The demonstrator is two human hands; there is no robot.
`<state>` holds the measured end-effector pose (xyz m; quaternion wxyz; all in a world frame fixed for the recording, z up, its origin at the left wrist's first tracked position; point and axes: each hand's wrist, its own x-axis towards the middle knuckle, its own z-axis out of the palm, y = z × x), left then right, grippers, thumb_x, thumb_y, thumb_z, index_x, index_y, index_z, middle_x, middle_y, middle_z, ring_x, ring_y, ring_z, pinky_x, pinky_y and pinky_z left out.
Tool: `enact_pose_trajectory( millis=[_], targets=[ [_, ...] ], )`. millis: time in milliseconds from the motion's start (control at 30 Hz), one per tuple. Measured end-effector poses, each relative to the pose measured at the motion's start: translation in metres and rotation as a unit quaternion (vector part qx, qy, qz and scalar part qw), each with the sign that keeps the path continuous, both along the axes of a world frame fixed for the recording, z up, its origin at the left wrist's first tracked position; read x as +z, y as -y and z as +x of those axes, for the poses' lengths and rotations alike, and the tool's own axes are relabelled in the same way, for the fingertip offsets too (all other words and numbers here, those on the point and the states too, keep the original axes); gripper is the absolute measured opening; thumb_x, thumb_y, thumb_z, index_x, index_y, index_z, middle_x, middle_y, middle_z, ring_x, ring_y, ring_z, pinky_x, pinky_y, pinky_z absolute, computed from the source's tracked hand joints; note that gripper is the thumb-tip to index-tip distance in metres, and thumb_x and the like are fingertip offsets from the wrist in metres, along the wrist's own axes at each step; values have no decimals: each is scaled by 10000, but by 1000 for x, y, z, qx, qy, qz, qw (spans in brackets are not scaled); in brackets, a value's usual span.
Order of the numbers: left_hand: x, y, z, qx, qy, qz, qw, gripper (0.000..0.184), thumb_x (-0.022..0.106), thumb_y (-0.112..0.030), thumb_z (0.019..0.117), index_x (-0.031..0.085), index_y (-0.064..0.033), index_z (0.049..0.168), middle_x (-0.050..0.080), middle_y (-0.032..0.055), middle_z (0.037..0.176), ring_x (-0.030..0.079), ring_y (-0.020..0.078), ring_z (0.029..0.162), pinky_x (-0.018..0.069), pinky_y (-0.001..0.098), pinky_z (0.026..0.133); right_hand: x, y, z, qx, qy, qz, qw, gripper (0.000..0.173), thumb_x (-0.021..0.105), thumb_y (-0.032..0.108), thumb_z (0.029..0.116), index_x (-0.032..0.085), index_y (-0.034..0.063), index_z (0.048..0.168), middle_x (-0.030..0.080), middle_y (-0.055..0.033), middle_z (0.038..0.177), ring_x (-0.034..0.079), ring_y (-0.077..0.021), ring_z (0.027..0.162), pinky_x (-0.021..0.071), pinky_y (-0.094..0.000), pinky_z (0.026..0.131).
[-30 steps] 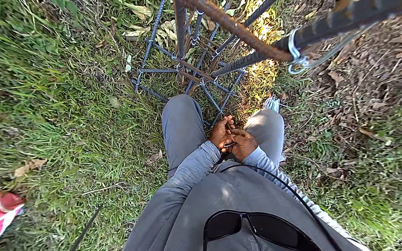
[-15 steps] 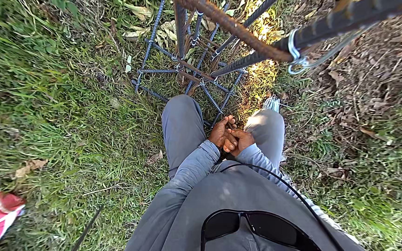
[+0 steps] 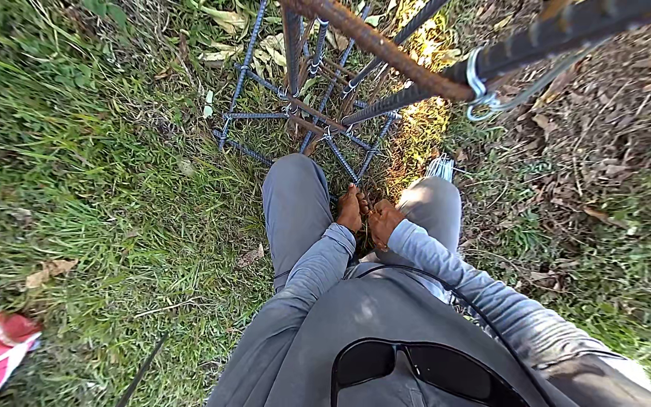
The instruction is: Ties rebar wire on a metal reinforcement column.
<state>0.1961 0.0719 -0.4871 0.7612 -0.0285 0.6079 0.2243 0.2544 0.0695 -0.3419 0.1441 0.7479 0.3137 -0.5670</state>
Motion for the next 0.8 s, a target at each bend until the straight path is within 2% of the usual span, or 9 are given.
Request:
enact_pose_trajectory(
  millis=[33,67,100,167,333,533,667,733,800],
  targets=[
    [-2,-1,0,4,3,-2,1000,476,439,-557,1062,615,-115,1047,543,-1,763,514,104,556,479,257,514,2,-2,-3,101,10,-11,995,280,327,133,1127,386,-55,1326,572,-176,956,637,-222,758,549,-365,768],
    [-4,-2,1,9,7,-4,1000,481,454,-560,1056,616,-109,1024,536,-2,751,513,104,552,479,258,510,4,-4,-6,246,17,-25,969,318,357,45,1103,406,-121,1369,609,-230,1153,657,-258,1020,512,-385,947],
    [-8,-3,2,15,11,-5,1000,474,478,-555,1049,613,-103,1008,532,-2,741,515,104,549,482,258,507,4,-6,-9,385,16,-40,922,372,431,-20,1056,441,-174,1394,568,-294,1341,563,-349,1264,416,-456,1086],
    [-15,-4,3,22,10,-4,1000,417,540,-509,1038,610,-101,989,525,4,726,512,108,538,484,261,497,4,-7,-13,495,24,-57,867,428,511,-8,1024,448,-169,1415,470,-354,1447,421,-487,1395,366,-544,1138],
    [-24,-2,6,-6,-15,23,1000,273,567,-368,1047,613,-100,1023,533,18,735,507,114,530,471,258,479,5,-1,-17,518,41,-62,852,412,421,-44,1042,411,-185,1429,456,-376,1445,432,-504,1384,409,-522,1116],
    [-7,-7,-1,-93,-59,42,993,330,519,-401,1065,615,-103,961,495,10,701,463,119,529,428,267,496,2,3,-23,521,48,-90,848,382,331,-52,1062,418,-205,1401,424,-407,1442,469,-515,1355,456,-524,1076],
    [-6,-9,-2,-112,-73,33,990,350,526,-415,1063,636,-84,1038,520,45,780,475,155,602,441,312,557,1,2,-31,501,52,-120,856,378,337,-10,1075,428,-211,1382,365,-421,1474,496,-520,1328,488,-525,1037],
    [-9,-9,-1,-114,-77,28,990,350,531,-425,1055,633,-93,1025,517,42,776,474,154,599,436,314,550,2,4,-34,406,66,-117,904,444,324,61,1098,321,-203,1455,385,-376,1500,523,-469,1337,474,-504,1065],
    [-11,-10,-1,-110,-77,20,991,352,539,-420,1052,641,-84,1072,532,58,806,483,164,618,442,321,560,0,9,-35,270,91,-107,953,605,362,162,1101,90,-94,1576,494,-312,1460,566,-384,1337,458,-461,1097]
  ],
)
